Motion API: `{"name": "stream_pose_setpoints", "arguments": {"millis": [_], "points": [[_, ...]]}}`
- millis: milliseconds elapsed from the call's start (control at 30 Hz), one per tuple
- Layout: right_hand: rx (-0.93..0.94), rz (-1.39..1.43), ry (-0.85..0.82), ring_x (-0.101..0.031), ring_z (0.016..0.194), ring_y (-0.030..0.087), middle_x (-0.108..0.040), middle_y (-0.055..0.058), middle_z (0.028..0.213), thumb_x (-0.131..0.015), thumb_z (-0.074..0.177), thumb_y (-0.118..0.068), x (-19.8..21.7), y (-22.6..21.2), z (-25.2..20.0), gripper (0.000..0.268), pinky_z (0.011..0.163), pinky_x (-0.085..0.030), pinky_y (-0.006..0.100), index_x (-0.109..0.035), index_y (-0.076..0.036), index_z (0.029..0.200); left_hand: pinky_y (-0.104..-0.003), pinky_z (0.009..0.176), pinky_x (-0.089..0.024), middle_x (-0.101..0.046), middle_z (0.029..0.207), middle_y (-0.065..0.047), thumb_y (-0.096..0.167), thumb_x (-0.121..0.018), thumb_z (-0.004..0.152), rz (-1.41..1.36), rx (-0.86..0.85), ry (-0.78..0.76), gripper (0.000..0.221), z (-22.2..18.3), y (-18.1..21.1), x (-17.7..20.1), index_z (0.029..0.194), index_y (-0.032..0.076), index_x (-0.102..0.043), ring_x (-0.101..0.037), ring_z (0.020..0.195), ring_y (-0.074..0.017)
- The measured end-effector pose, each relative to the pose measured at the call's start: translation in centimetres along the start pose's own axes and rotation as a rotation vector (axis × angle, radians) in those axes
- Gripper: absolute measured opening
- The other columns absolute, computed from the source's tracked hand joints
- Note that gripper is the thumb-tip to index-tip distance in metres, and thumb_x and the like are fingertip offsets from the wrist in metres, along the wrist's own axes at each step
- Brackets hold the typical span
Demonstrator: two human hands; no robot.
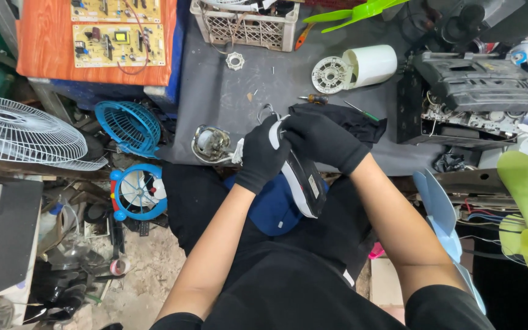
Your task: Installing a fan motor into its housing using a screwdriver and manual assembly.
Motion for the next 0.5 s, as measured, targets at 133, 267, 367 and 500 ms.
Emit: {"name": "stream_pose_setpoints", "arguments": {"millis": [133, 267, 367, 500], "points": [[0.019, 0.0, -0.025, -0.06, 0.08, 0.043, -0.059, 0.013, 0.076, -0.06, 0.097, -0.021, -0.8, 0.5, 0.0, 0.015, 0.062, -0.052, 0.044, -0.056, -0.009, 0.089, -0.044, 0.077, -0.058, -0.07, 0.085, -0.011, 0.029, -0.066, 0.073, -0.031, 0.046, -0.045, 0.053, 0.4, 0.3, 0.6, 0.123, 0.013, -0.063, -0.071, 0.087, -0.0341], [-0.032, 0.026, -0.05, -0.061, 0.078, 0.041, -0.061, 0.012, 0.076, -0.06, 0.097, -0.025, -1.7, 1.0, 0.3, 0.019, 0.063, -0.053, 0.043, -0.058, -0.009, 0.087, -0.043, 0.077, -0.058, -0.07, 0.085, -0.013, 0.026, -0.065, 0.074, -0.042, 0.008, -0.024, 0.05, 0.3, 0.4, 0.9, 0.121, 0.009, -0.063, -0.07, 0.086, -0.0351], [-0.055, 0.061, -0.037, -0.062, 0.079, 0.039, -0.06, 0.012, 0.077, -0.064, 0.095, -0.023, -0.4, 0.2, 0.7, 0.016, 0.064, -0.053, 0.044, -0.059, -0.008, 0.092, -0.044, 0.077, -0.058, -0.07, 0.086, -0.013, 0.027, -0.064, 0.076, -0.028, 0.015, -0.031, 0.049, 0.4, 0.2, 1.0, 0.122, 0.01, -0.063, -0.07, 0.087, -0.0348], [-0.037, 0.006, -0.051, -0.061, 0.077, 0.04, -0.058, 0.012, 0.075, -0.063, 0.095, -0.018, -1.0, 0.5, 0.6, 0.015, 0.062, -0.052, 0.042, -0.059, -0.007, 0.087, -0.045, 0.08, -0.058, -0.071, 0.089, -0.013, 0.03, -0.063, 0.076, -0.051, 0.068, -0.08, 0.051, 0.4, 0.2, 1.1, 0.123, 0.012, -0.062, -0.07, 0.091, -0.0347]]}}
Point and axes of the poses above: each hand's wrist, its own z-axis towards the middle knuckle, its own x-axis out of the back of the hand, y = z × x, the point moved 4 cm from there along z, towards the middle knuckle
